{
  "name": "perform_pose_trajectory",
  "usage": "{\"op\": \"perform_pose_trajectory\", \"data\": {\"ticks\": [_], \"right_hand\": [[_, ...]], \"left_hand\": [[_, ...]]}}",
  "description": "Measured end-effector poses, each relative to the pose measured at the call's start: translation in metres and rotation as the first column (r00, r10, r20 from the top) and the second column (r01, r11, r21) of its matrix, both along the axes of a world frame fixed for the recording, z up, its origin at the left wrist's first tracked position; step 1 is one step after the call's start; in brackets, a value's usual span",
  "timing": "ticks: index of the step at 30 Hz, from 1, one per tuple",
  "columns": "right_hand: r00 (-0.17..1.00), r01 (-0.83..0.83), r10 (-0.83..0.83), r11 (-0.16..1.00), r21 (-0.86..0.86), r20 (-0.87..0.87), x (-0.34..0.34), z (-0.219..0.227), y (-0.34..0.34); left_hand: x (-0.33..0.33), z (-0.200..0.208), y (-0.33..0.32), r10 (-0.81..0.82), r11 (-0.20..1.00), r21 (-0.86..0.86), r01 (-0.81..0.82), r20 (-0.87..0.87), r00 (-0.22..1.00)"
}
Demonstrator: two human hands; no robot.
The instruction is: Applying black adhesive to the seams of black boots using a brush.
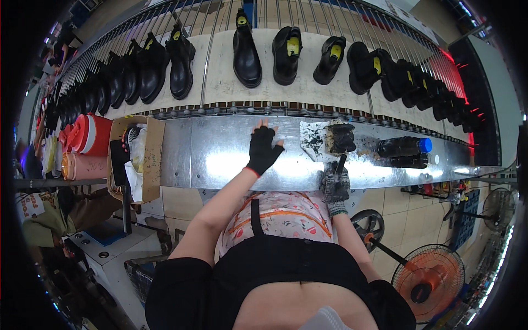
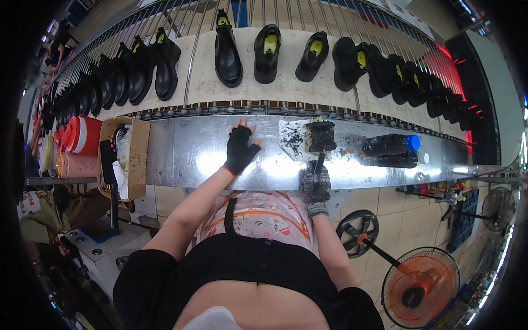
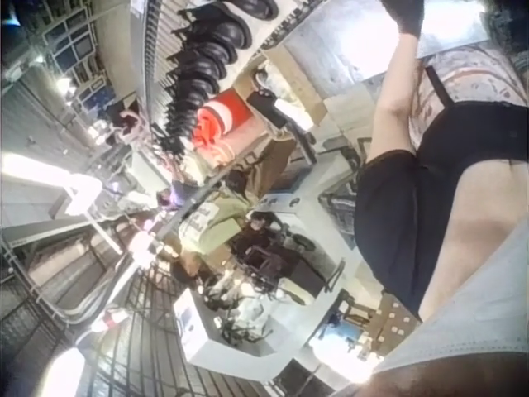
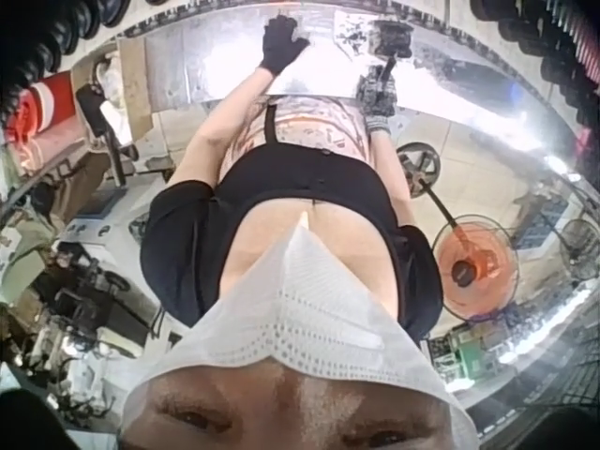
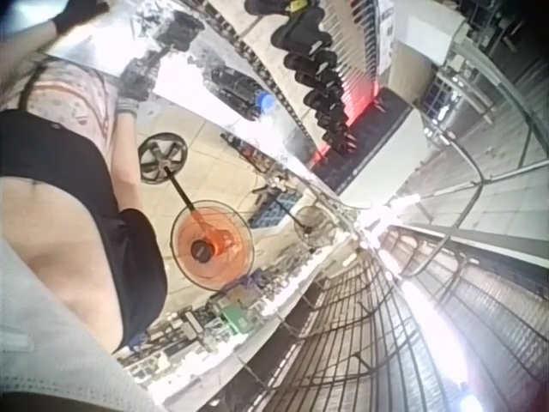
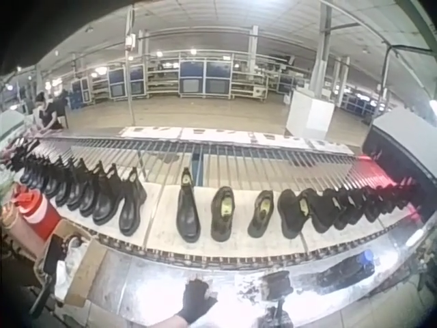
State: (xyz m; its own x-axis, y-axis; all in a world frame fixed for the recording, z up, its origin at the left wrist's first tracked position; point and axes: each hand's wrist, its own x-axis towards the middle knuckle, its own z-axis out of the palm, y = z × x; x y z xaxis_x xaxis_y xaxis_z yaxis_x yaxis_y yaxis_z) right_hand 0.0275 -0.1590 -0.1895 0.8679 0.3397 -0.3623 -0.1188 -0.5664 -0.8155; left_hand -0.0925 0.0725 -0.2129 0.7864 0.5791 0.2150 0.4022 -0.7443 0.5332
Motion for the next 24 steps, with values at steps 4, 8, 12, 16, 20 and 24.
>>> {"op": "perform_pose_trajectory", "data": {"ticks": [4,8,12,16,20,24], "right_hand": [[0.927,-0.068,0.082,0.996,-0.050,0.366,0.003,-0.041,-0.011],[0.942,-0.039,0.040,0.999,-0.009,0.333,0.003,-0.048,-0.012],[0.906,-0.099,0.113,0.994,-0.055,0.408,0.002,-0.049,-0.015],[0.983,-0.076,0.085,0.995,-0.061,0.160,-0.001,-0.029,-0.012],[0.938,-0.143,0.180,0.979,-0.142,0.295,-0.006,0.003,-0.003],[0.957,-0.139,0.155,0.987,-0.083,0.243,-0.006,-0.009,-0.008]], "left_hand": [[0.052,0.001,0.018,0.035,0.992,-0.125,-0.006,0.226,0.973],[0.108,0.007,0.031,0.027,0.987,-0.162,0.024,0.305,0.952],[0.147,-0.008,0.045,0.181,0.972,-0.194,-0.132,0.263,0.948],[0.163,-0.007,0.049,0.187,0.890,-0.448,-0.081,0.199,0.962],[0.167,-0.017,0.048,0.195,0.920,-0.373,-0.122,0.165,0.967],[0.167,-0.018,0.044,0.166,0.937,-0.314,-0.155,0.010,0.986]]}}
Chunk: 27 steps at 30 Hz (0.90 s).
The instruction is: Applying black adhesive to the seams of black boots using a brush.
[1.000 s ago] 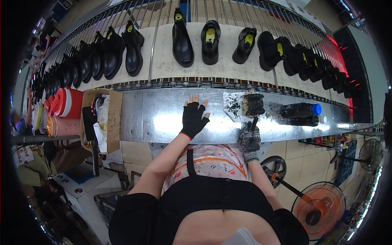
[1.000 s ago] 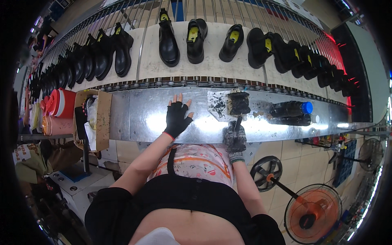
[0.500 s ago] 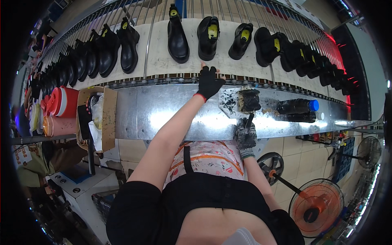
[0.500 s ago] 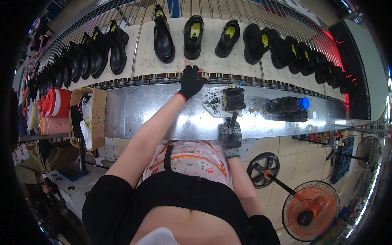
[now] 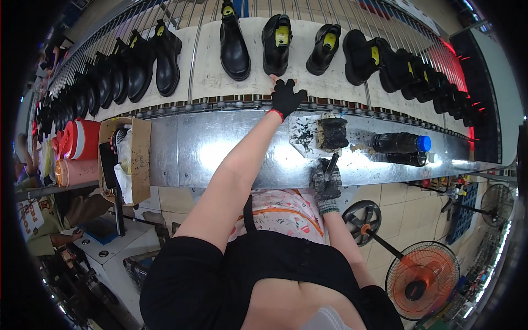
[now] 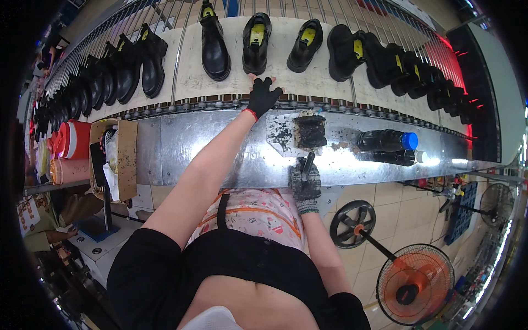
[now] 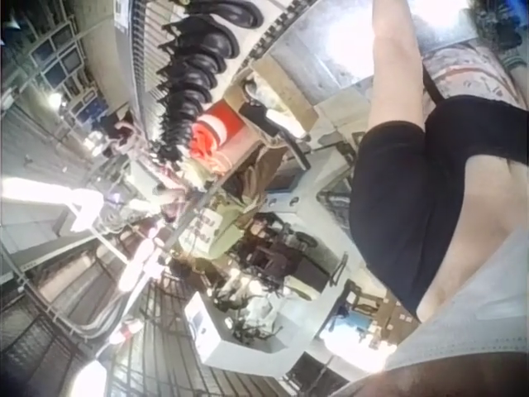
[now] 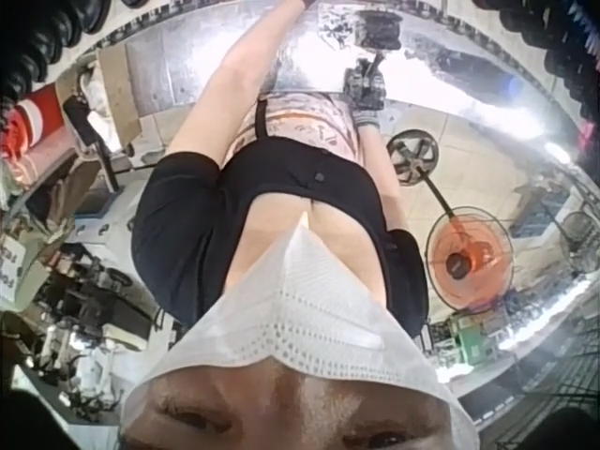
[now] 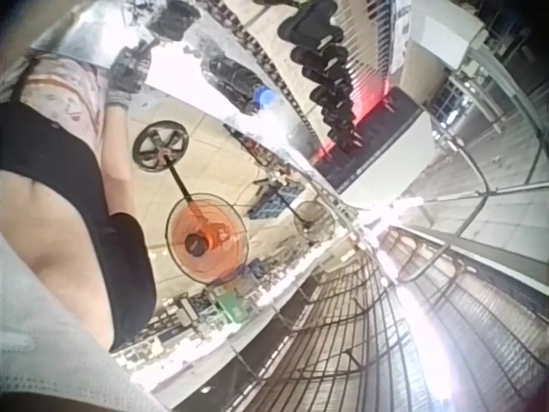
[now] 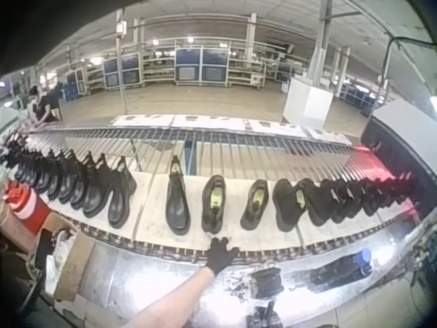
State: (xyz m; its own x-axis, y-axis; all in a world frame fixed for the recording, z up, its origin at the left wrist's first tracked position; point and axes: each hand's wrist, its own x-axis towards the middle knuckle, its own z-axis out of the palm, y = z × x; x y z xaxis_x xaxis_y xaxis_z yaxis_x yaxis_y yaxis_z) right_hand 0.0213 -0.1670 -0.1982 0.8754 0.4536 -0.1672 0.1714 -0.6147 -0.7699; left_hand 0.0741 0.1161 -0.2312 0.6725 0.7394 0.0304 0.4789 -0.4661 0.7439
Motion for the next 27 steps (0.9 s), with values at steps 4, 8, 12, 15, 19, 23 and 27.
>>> {"op": "perform_pose_trajectory", "data": {"ticks": [4,8,12,15,19,23,27], "right_hand": [[0.999,0.027,-0.025,0.997,0.077,-0.029,0.000,-0.009,-0.003],[1.000,0.004,-0.005,0.997,0.077,0.010,0.001,0.003,0.002],[0.999,0.020,-0.021,0.999,0.028,0.036,0.003,0.000,-0.001],[1.000,0.007,-0.007,0.999,0.048,0.007,0.006,-0.012,-0.003],[0.998,-0.021,0.018,0.998,0.059,0.065,0.009,0.002,0.000],[0.998,0.051,-0.042,0.973,0.226,-0.043,0.004,0.021,0.008],[0.999,0.038,-0.039,0.989,0.140,0.004,0.001,0.027,0.009]], "left_hand": [[-0.011,0.010,0.006,-0.135,0.990,-0.060,0.131,-0.060,0.989],[-0.031,0.032,-0.007,-0.343,0.934,-0.128,0.332,-0.070,0.937],[-0.061,0.045,-0.045,-0.455,0.837,0.322,0.443,-0.039,0.889],[-0.104,0.044,-0.069,-0.541,0.679,0.438,0.589,-0.244,0.805],[-0.148,0.042,-0.062,-0.589,0.575,0.403,0.712,-0.401,0.702],[-0.159,0.056,-0.045,-0.587,0.565,0.410,0.716,-0.410,0.698],[-0.170,0.041,-0.045,-0.502,0.668,0.423,0.612,-0.350,0.791]]}}
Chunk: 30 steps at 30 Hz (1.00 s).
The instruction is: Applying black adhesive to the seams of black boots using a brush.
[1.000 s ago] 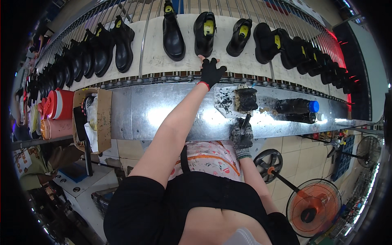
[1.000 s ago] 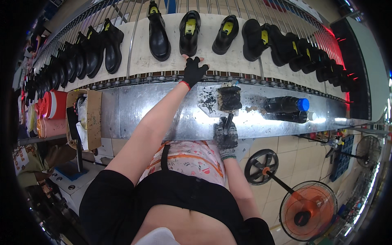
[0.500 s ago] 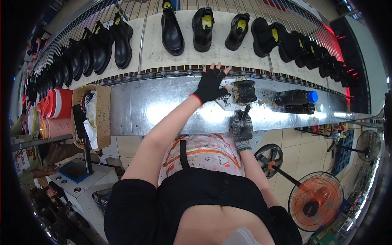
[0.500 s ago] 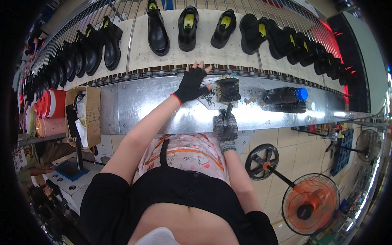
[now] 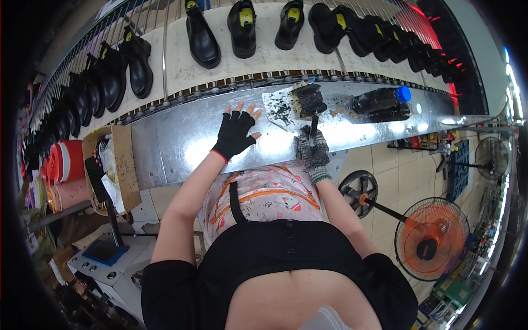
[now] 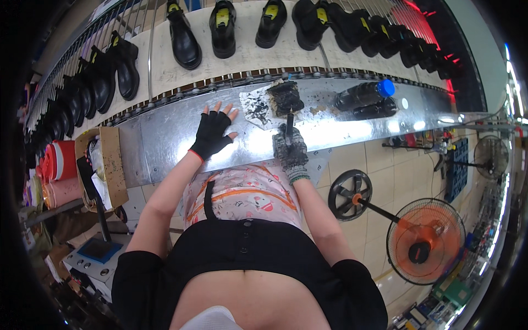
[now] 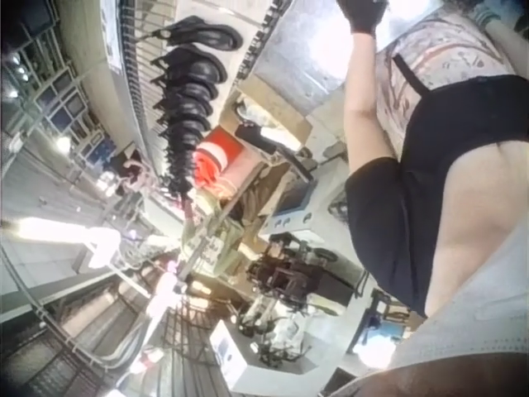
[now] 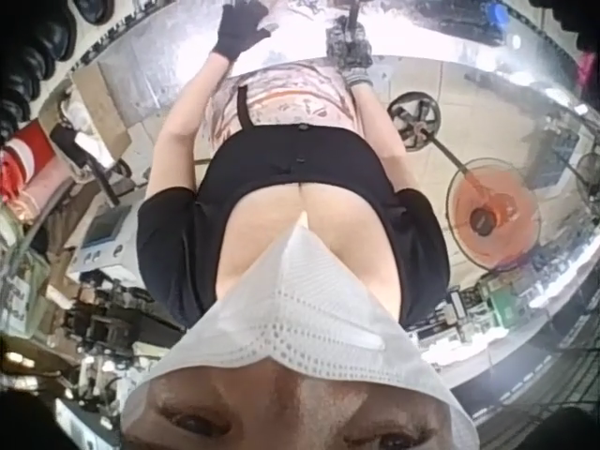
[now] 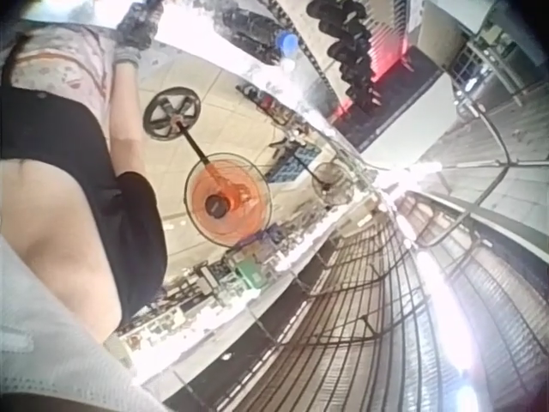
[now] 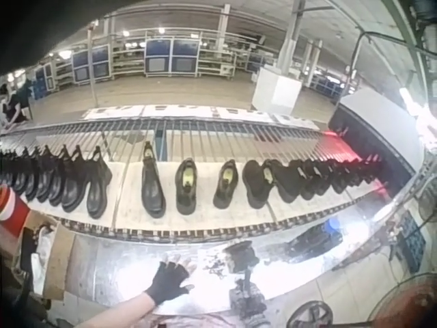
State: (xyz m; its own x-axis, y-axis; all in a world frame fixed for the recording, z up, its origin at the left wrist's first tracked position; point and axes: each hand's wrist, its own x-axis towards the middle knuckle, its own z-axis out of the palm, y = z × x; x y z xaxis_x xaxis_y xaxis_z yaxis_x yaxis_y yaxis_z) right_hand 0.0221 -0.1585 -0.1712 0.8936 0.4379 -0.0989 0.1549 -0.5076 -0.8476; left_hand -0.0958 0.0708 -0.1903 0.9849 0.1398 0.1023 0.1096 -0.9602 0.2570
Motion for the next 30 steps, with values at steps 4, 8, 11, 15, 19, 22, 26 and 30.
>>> {"op": "perform_pose_trajectory", "data": {"ticks": [4,8,11,15,19,22,26,30], "right_hand": [[0.993,-0.021,0.024,0.999,-0.024,0.119,0.005,-0.025,-0.005],[0.980,0.071,-0.027,0.973,0.218,-0.196,0.002,-0.014,-0.003],[0.978,0.043,-0.018,0.992,0.117,-0.209,0.007,-0.020,-0.002],[0.942,0.173,-0.067,0.937,0.304,-0.329,0.008,-0.045,-0.007],[0.996,-0.008,0.021,0.990,0.141,-0.092,0.014,-0.065,-0.013],[0.980,0.021,0.020,0.979,0.201,-0.200,0.011,-0.050,-0.014],[0.942,0.051,-0.007,0.991,0.122,-0.335,0.000,-0.018,-0.017],[0.996,-0.091,0.091,0.994,-0.057,0.003,-0.008,-0.015,-0.022]], "left_hand": [[0.005,-0.003,-0.014,0.115,0.992,-0.067,-0.111,0.065,0.991],[0.010,-0.005,-0.022,0.161,0.985,-0.071,-0.157,0.048,0.986],[0.009,-0.006,-0.021,0.153,0.987,-0.058,-0.149,0.061,0.986],[0.011,-0.002,-0.022,0.145,0.988,-0.053,-0.142,0.044,0.988],[0.011,0.000,-0.023,0.155,0.986,-0.068,-0.153,0.040,0.987],[0.012,0.000,-0.024,0.158,0.982,-0.116,-0.149,0.068,0.985],[0.009,-0.003,-0.022,0.146,0.988,-0.075,-0.135,0.157,0.977],[0.002,-0.012,-0.021,0.300,0.944,-0.237,-0.228,0.331,0.895]]}}
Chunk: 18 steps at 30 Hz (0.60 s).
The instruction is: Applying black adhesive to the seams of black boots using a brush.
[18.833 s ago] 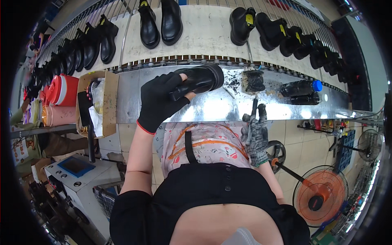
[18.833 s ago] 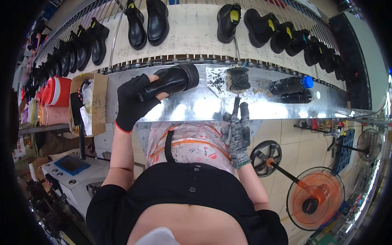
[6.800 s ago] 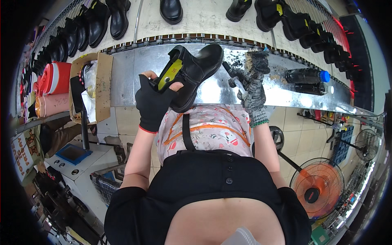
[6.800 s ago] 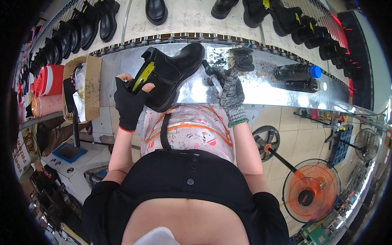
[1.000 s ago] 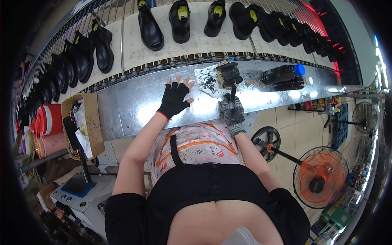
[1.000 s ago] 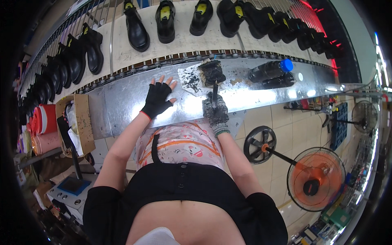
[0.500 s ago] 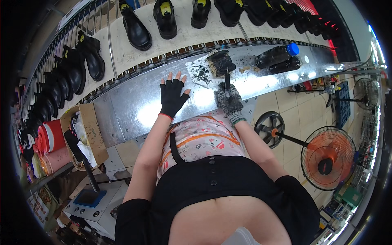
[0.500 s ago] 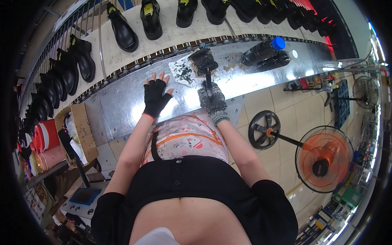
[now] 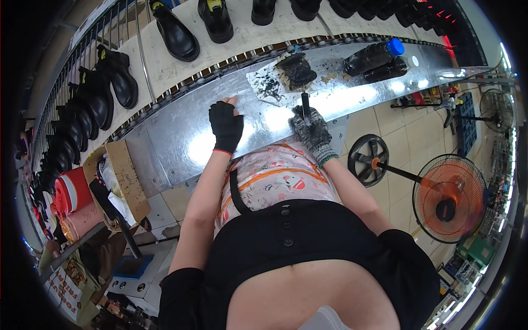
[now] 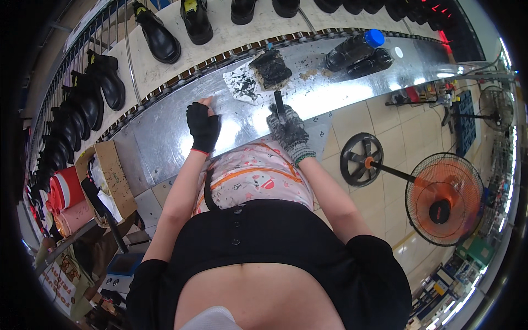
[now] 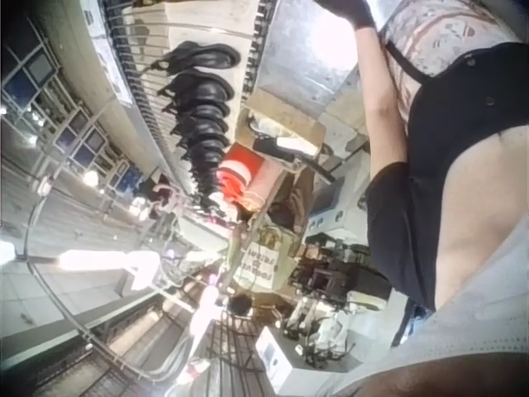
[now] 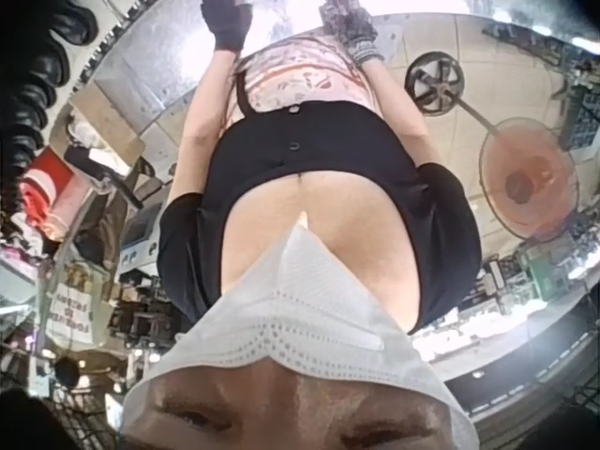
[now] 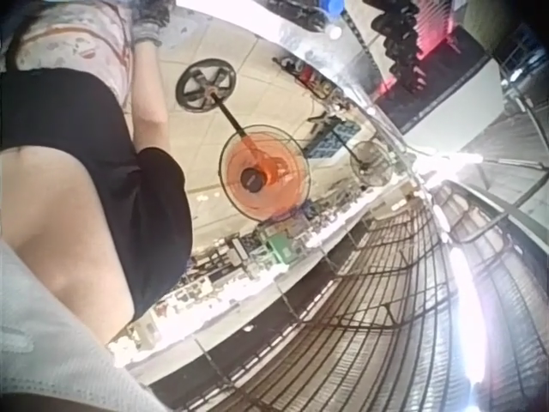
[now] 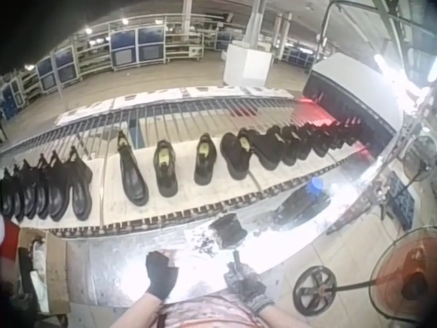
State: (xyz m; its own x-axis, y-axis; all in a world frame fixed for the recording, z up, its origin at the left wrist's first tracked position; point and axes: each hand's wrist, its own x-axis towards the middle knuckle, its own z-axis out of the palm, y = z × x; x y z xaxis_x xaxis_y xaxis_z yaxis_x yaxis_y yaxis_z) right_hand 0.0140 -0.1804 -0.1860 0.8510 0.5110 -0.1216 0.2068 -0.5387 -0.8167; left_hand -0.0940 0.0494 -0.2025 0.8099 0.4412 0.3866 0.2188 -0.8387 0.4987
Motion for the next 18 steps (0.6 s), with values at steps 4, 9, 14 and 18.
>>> {"op": "perform_pose_trajectory", "data": {"ticks": [4,9,14,18], "right_hand": [[0.990,0.074,-0.064,0.995,0.073,-0.126,0.002,-0.009,0.004],[0.994,-0.107,0.109,0.988,-0.109,0.013,0.000,0.021,0.034],[0.982,-0.187,0.188,0.981,-0.057,0.020,0.000,0.011,0.057],[0.950,-0.287,0.293,0.955,-0.072,0.108,0.000,0.017,0.065]], "left_hand": [[0.001,0.000,0.001,0.149,0.981,-0.132,-0.143,0.034,0.988],[0.005,0.007,0.009,0.372,0.756,-0.611,-0.236,0.103,0.923],[-0.003,0.003,0.042,0.358,0.506,-0.862,-0.028,0.180,0.916],[-0.015,-0.008,0.055,0.305,0.374,-0.928,-0.009,0.113,0.946]]}}
